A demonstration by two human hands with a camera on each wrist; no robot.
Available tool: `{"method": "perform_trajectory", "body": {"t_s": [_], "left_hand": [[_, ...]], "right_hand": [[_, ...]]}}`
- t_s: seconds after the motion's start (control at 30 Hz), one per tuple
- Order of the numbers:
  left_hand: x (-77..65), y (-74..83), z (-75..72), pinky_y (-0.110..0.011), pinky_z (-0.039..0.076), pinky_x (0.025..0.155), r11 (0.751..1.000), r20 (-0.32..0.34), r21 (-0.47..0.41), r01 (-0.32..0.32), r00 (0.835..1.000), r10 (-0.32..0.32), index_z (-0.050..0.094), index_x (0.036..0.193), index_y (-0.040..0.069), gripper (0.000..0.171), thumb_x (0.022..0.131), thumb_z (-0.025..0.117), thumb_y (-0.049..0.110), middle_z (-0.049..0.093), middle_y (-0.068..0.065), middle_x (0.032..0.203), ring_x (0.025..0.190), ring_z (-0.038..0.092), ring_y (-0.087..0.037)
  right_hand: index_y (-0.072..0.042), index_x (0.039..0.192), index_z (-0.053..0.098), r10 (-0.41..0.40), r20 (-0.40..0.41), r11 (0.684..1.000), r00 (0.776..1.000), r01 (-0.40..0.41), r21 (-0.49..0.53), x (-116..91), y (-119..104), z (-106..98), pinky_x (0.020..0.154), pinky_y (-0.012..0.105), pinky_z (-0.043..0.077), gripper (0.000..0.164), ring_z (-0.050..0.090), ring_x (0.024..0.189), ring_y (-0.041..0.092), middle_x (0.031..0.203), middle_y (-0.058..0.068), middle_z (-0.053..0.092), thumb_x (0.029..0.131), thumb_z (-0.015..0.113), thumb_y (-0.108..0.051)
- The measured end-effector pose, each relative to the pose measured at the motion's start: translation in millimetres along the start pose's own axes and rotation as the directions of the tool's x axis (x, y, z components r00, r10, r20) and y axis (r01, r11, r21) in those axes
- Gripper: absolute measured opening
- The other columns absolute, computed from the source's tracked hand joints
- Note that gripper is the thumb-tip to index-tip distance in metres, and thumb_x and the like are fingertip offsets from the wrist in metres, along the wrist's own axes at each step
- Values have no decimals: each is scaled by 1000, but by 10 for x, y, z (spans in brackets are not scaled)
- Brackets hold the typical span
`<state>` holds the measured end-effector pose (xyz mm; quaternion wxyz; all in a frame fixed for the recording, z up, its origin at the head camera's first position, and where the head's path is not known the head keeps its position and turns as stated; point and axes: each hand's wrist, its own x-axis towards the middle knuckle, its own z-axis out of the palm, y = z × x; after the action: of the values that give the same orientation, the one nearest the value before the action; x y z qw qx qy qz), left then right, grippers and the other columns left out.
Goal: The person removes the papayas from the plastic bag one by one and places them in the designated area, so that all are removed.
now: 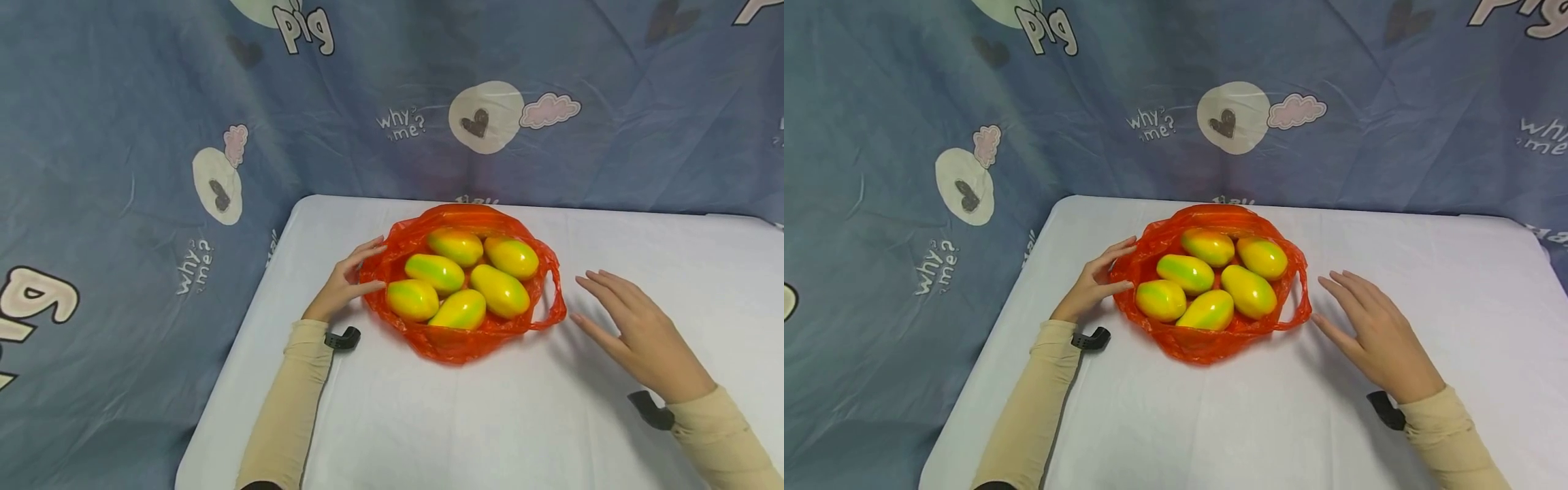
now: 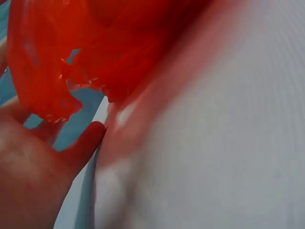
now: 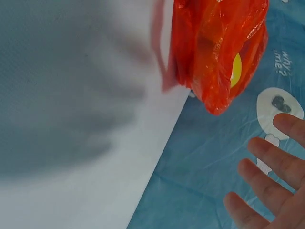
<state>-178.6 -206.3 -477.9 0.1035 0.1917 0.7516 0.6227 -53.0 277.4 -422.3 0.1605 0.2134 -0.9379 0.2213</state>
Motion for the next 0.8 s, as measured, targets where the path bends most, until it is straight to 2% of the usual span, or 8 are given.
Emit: {"method": "perform_trajectory", "body": {"t_s": [0.17, 0.33, 0.47, 0.53, 0.63, 0.7, 0.8], "left_hand": [[31, -36, 18, -54, 26, 129, 999, 29, 31, -9, 1000, 8, 62, 144, 19, 55, 92, 75, 8, 39, 12, 165, 155, 29, -12], [60, -88, 23, -55, 23, 130, 1000, 30, 10, 9, 1000, -9, 61, 145, 20, 56, 92, 75, 8, 38, 11, 165, 156, 28, -12], [55, -90, 9, -55, 20, 131, 1000, 31, 3, 19, 999, -19, 58, 148, 18, 61, 91, 74, 4, 32, 9, 169, 158, 23, -11], [48, -63, 4, -55, 18, 131, 1000, 45, 13, 14, 999, -15, 60, 146, 15, 58, 91, 74, 3, 29, 10, 171, 159, 20, -11], [37, -23, 5, -57, 20, 131, 999, 82, 53, 2, 997, -6, 66, 139, 12, 48, 92, 74, 7, 25, 12, 171, 159, 21, -12], [32, -14, 8, -58, 20, 130, 997, 103, 77, 9, 995, -17, 68, 136, 13, 43, 94, 73, 10, 25, 15, 171, 159, 21, -13], [26, -36, 7, -60, 20, 129, 994, 104, 108, 24, 994, -36, 65, 140, 18, 48, 93, 75, 15, 24, 17, 170, 159, 21, -14]], "right_hand": [[-14, 150, 54, -17, -3, 1000, 1000, 17, -2, 27, 0, 15, 130, 23, 21, 82, 50, 135, 39, 148, 18, 55, 76, 88, -15], [-15, 151, 53, -19, 3, 1000, 1000, 19, -2, 46, -11, 27, 129, 22, 24, 83, 50, 135, 38, 149, 17, 55, 76, 88, -15], [-16, 151, 53, -26, 12, 1000, 1000, 26, -12, 69, -25, 46, 127, 21, 27, 85, 51, 135, 37, 149, 15, 54, 75, 89, -16], [-16, 151, 53, -29, 18, 999, 999, 29, -21, 79, -30, 57, 126, 26, 31, 85, 50, 135, 36, 149, 15, 54, 74, 89, -16], [-15, 151, 53, -22, 31, 999, 999, 23, -30, 89, -39, 70, 116, 45, 44, 85, 51, 135, 36, 150, 15, 54, 74, 89, -17], [-16, 151, 53, -14, 41, 999, 999, 16, -36, 93, -46, 80, 105, 57, 49, 85, 51, 135, 36, 150, 15, 54, 74, 89, -17], [-16, 151, 52, -10, 50, 999, 999, 12, -34, 93, -57, 91, 96, 63, 50, 85, 50, 134, 36, 150, 15, 54, 75, 89, -16]]}}
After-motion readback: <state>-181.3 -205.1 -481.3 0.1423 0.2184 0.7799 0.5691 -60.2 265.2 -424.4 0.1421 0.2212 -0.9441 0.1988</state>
